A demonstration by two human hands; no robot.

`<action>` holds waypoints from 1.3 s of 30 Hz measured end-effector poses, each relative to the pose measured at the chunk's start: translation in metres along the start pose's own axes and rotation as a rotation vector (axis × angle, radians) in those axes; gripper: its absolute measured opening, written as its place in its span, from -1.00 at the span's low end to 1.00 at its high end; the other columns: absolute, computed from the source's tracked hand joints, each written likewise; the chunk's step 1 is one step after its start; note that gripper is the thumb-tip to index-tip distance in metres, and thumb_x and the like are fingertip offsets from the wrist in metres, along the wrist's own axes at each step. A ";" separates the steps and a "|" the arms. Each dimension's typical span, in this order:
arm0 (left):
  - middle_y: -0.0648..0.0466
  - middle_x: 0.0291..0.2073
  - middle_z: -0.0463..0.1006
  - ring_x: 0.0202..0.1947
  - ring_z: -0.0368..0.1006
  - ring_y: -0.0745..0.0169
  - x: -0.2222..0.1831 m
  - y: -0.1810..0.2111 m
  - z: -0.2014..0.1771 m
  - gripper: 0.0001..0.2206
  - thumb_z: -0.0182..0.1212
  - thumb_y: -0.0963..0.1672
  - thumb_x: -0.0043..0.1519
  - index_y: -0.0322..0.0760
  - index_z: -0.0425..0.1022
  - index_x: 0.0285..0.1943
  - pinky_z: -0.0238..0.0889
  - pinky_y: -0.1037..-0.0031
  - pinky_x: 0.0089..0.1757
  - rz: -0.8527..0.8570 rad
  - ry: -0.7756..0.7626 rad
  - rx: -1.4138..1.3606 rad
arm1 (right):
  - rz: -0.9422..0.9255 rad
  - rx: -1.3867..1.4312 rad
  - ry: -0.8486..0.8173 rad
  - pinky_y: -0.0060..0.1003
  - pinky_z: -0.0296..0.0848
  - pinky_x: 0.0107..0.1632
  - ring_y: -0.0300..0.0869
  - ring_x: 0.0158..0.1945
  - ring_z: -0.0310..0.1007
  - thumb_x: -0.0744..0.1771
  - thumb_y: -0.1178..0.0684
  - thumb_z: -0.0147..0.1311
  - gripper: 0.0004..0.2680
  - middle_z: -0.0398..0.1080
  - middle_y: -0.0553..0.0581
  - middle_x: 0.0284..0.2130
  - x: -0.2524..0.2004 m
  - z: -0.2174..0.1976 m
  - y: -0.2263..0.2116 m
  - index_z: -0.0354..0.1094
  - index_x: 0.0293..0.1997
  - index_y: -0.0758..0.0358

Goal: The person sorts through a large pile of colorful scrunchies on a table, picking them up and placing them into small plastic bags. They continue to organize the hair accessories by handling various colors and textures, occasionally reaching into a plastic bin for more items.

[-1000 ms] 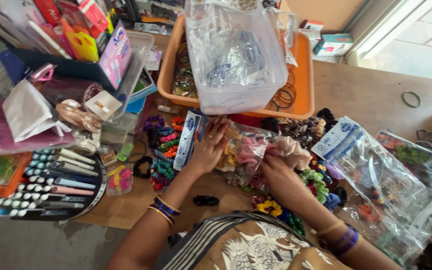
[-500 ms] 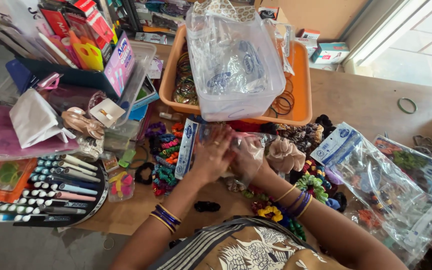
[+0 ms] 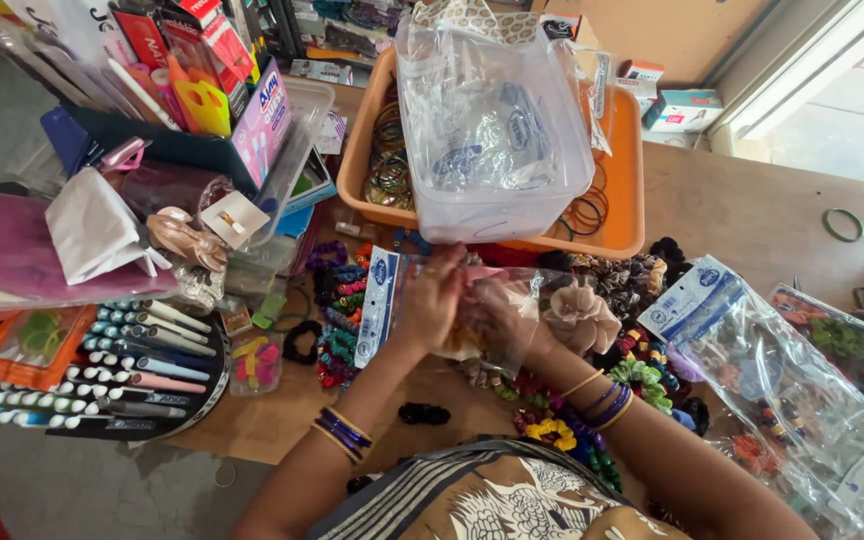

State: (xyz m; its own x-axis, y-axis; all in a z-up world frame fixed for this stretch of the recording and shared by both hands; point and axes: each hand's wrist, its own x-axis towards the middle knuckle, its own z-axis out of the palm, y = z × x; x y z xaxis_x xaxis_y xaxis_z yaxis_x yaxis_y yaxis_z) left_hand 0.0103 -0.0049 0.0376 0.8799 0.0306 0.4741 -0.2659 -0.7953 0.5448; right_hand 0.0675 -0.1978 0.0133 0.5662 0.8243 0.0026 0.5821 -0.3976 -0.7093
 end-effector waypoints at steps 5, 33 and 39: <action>-0.03 0.39 0.34 0.34 0.29 -0.06 -0.012 -0.036 0.008 -0.52 -0.27 0.06 0.50 -0.12 0.23 0.53 0.14 0.04 0.35 -0.355 -0.060 -0.467 | 0.027 -0.427 -0.151 0.05 0.21 0.40 0.08 0.18 0.43 0.30 0.16 0.10 -0.74 0.34 0.27 0.19 0.006 -0.034 -0.071 0.33 0.11 0.18; 0.07 0.52 0.01 0.46 -0.04 -0.13 -0.010 0.009 -0.007 -0.15 0.03 0.30 0.12 -0.11 0.11 0.52 -0.50 -0.47 0.21 -0.032 -0.230 0.237 | 0.158 -0.723 0.262 0.13 0.30 0.18 0.14 0.10 0.39 0.19 0.14 0.20 -0.64 0.40 0.32 0.02 -0.078 -0.083 -0.084 0.43 0.08 0.40; 0.08 0.56 -0.01 0.51 -0.06 -0.11 -0.019 -0.011 0.013 -0.19 -0.15 0.32 0.23 -0.04 0.03 0.59 -0.51 -0.43 0.27 0.002 -0.187 0.273 | 0.051 -0.143 -0.157 -0.20 0.51 0.08 -0.01 -0.05 0.55 0.30 0.23 0.07 -0.82 0.53 0.17 -0.14 -0.070 -0.068 -0.056 0.47 -0.03 0.28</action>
State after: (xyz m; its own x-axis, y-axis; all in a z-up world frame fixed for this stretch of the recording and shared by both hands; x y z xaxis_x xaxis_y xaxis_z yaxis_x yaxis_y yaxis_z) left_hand 0.0014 -0.0043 0.0136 0.9433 -0.0624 0.3260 -0.1744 -0.9289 0.3267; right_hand 0.0349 -0.2602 0.1007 0.5056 0.8499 -0.1483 0.6381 -0.4841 -0.5988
